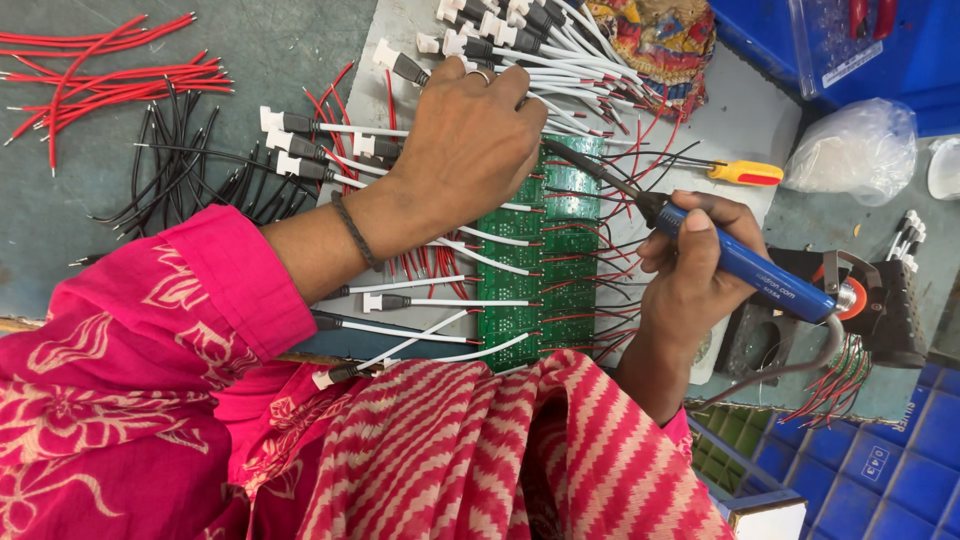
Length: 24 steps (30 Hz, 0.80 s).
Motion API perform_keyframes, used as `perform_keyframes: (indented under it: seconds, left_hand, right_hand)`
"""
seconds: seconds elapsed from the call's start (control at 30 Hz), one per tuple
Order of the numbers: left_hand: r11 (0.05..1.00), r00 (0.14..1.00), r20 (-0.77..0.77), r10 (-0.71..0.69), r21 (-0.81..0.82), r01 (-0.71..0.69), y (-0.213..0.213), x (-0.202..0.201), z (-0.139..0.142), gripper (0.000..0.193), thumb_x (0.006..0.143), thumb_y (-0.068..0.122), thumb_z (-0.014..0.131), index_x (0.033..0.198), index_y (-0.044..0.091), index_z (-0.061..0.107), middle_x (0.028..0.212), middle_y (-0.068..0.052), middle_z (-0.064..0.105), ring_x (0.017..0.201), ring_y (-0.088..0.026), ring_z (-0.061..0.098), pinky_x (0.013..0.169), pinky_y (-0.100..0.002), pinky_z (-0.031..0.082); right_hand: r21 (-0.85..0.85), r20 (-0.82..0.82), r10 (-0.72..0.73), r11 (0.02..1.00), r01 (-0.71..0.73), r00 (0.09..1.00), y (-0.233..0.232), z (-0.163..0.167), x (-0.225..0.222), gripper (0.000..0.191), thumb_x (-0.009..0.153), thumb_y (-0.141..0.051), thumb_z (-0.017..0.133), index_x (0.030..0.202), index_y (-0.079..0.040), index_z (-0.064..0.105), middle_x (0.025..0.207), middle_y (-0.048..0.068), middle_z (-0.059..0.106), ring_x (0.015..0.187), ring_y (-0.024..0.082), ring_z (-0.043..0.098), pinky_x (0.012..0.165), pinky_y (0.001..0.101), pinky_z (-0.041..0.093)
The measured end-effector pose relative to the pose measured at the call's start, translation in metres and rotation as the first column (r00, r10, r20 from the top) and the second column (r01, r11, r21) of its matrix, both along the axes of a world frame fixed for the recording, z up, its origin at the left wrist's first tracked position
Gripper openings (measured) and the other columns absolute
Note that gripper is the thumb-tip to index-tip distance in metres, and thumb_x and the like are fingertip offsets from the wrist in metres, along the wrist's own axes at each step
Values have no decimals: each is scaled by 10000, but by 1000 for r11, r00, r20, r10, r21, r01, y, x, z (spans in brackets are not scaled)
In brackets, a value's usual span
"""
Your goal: The person solders red and black wires onto green circuit boards at a workbench, holding a soldering iron in one hand while positioning wires and boards with the other, dipping the iron in flux between joints, and turning boards over to solder additional sides.
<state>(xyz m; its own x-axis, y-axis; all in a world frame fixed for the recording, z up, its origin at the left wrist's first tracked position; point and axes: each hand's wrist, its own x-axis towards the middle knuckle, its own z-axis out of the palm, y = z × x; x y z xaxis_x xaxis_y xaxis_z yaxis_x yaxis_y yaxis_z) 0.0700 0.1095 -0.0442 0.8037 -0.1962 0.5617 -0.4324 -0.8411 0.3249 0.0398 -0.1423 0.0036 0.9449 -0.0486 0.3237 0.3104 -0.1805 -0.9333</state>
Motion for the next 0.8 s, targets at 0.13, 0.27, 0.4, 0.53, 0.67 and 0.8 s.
perform_keyframes:
  seconds: [0.13,0.27,0.4,0.53,0.67,0.8]
  left_hand:
    - [1000,1000,6,1,2,-1,0,0,0,120,804,202,753,845,98,711,888,-91,630,752,-266,661,759,-449,445]
    - [1000,1000,2,5,10,-5,0,0,0,112,801,197,751,845,102,712,885,-87,631,748,-263,664,763,-450,447]
    - [1000,1000,-6,14,22,-14,-1,1,0,111,798,197,748,846,103,715,881,-86,634,738,-263,664,763,-448,449]
    - [1000,1000,-10,13,23,-13,-1,1,1,109,798,198,749,841,104,712,880,-85,634,741,-263,665,763,-445,450]
    - [1000,1000,-14,14,25,-14,-1,1,1,114,801,204,748,836,102,711,871,-87,633,736,-263,664,760,-445,450]
    - [1000,1000,-14,12,23,-12,0,0,2,113,808,204,746,834,101,709,869,-88,632,732,-264,663,756,-446,449]
  right_hand:
    - [-8,1,5,1000,-5,1000,2,0,-1,224,1065,-151,628,1104,68,647,863,115,658,553,136,594,485,226,450]
    - [-32,14,0,999,0,1000,3,0,-2,212,1064,-139,629,1100,70,644,891,121,669,562,140,605,492,229,462]
    - [-107,37,28,994,-24,999,1,0,-2,195,1072,-116,628,1097,76,651,840,125,670,558,144,613,497,232,472]
    - [-84,60,21,996,-16,998,-1,-1,-2,179,1074,-100,617,1103,74,643,873,135,674,568,146,610,503,235,474]
    - [-51,69,-9,999,12,998,-4,-1,-1,185,1064,-101,595,1104,74,640,870,136,669,567,149,611,492,233,463]
    - [-55,70,1,999,3,998,-4,-2,-1,183,1059,-101,606,1100,76,629,904,148,676,569,152,609,491,238,469]
